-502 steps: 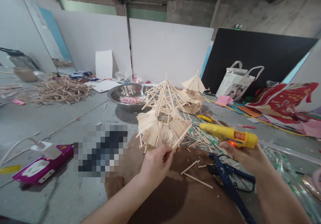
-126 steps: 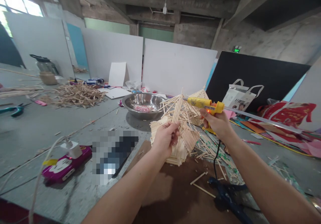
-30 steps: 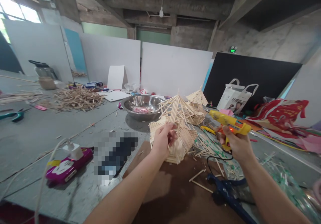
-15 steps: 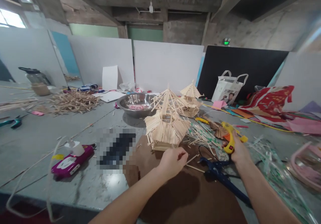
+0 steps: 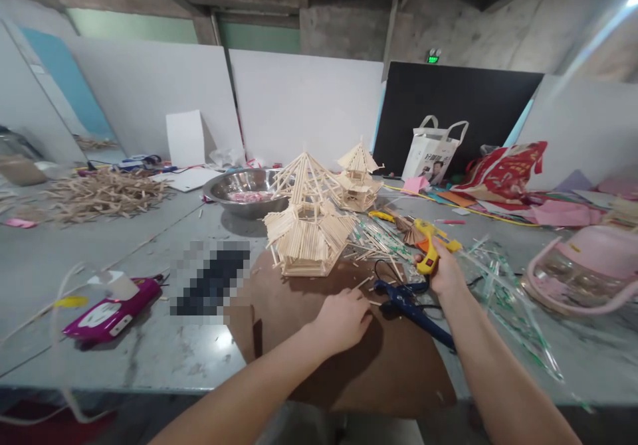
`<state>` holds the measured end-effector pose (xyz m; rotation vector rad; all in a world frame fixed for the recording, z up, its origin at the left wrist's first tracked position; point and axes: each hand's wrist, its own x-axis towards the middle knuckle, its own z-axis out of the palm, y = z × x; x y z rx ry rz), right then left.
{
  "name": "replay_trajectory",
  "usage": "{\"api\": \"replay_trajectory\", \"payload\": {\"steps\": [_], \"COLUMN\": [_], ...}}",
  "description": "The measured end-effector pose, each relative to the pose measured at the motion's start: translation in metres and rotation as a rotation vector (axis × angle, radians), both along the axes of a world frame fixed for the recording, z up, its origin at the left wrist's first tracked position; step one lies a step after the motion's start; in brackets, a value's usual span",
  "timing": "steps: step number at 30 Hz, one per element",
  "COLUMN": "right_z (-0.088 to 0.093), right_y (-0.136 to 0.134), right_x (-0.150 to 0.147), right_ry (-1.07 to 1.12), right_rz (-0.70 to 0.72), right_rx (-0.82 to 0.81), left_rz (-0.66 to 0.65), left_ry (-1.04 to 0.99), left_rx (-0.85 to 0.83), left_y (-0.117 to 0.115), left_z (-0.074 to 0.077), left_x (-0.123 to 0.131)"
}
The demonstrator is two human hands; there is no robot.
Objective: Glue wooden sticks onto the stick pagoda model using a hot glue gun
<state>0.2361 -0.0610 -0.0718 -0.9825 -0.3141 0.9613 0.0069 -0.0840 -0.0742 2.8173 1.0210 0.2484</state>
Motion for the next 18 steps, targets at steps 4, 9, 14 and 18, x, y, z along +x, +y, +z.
{"api": "replay_trajectory", "payload": {"steps": [4,9,14,18], "right_z": [-0.004,-0.006,-0.009,-0.012], "right_y": [-0.004,0.0,0.01,0.015], "right_x": [0.005,0.009,0.014,0.015], "right_ry": [0.025,0.016,-0.012,-0.047], "right_rz": [-0.012,-0.032,-0.071,-0.09], "right_rx": [-0.018,-0.01,0.007,0.009], "left_rz": [0.244,0.243,0.069,0.01], "left_ry": [-0.035,-0.02,0.068,0.182], "left_rx": [-0.035,-0.015,0.031,0.018], "left_y": [0.02,0.029,0.023,0.024], "left_z": [-0.001,-0.009,-0.008,-0.003], "left_x": [-0.009,-0.012,0.005,0.017]}}
